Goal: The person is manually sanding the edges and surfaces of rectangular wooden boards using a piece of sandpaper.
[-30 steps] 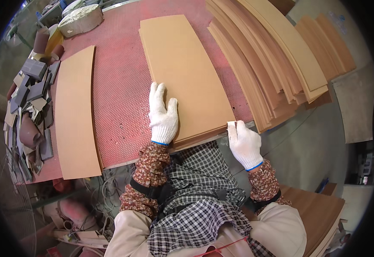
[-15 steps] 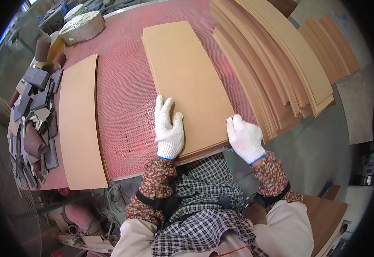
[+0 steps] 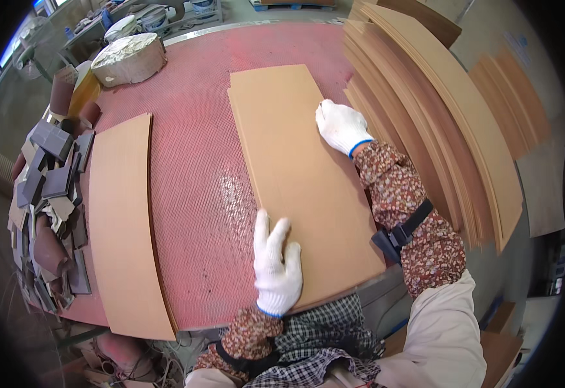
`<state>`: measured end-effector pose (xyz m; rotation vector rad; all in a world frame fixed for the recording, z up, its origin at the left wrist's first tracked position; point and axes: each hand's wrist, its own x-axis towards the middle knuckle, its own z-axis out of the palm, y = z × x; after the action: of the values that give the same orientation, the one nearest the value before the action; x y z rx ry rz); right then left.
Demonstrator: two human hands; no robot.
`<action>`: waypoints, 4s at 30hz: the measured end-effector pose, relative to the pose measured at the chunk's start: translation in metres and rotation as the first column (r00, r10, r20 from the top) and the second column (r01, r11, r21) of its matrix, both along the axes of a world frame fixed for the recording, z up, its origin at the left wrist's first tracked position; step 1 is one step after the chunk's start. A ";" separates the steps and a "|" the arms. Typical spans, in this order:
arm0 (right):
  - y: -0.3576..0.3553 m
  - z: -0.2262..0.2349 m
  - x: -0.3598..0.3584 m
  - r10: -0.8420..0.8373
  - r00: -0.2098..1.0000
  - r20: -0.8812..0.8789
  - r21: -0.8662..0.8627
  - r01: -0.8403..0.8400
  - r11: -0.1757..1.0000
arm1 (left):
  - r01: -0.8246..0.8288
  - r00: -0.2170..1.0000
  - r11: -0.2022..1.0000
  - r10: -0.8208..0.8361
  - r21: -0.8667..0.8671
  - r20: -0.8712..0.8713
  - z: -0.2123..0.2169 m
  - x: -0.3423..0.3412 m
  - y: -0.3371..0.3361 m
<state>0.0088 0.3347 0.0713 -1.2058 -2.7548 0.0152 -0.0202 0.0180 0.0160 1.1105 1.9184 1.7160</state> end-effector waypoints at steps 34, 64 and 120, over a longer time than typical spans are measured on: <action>0.021 0.006 0.013 -0.133 0.988 0.075 -0.003 0.133 0.991 | -0.067 0.997 0.997 0.068 0.037 -0.046 -0.008 0.060 -0.018; -0.223 -0.034 0.151 -0.082 0.993 -0.083 -0.029 0.080 0.996 | -0.076 0.997 0.995 0.076 -0.060 -0.001 -0.058 -0.041 0.061; 0.062 0.007 -0.015 -0.037 0.999 0.019 -0.089 0.039 0.995 | -0.098 0.988 0.995 0.094 -0.028 -0.121 0.005 0.129 -0.050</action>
<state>-0.0065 0.3966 0.0780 -1.2858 -2.7726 0.1265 0.1084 -0.0321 0.0206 1.1500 2.0971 1.6945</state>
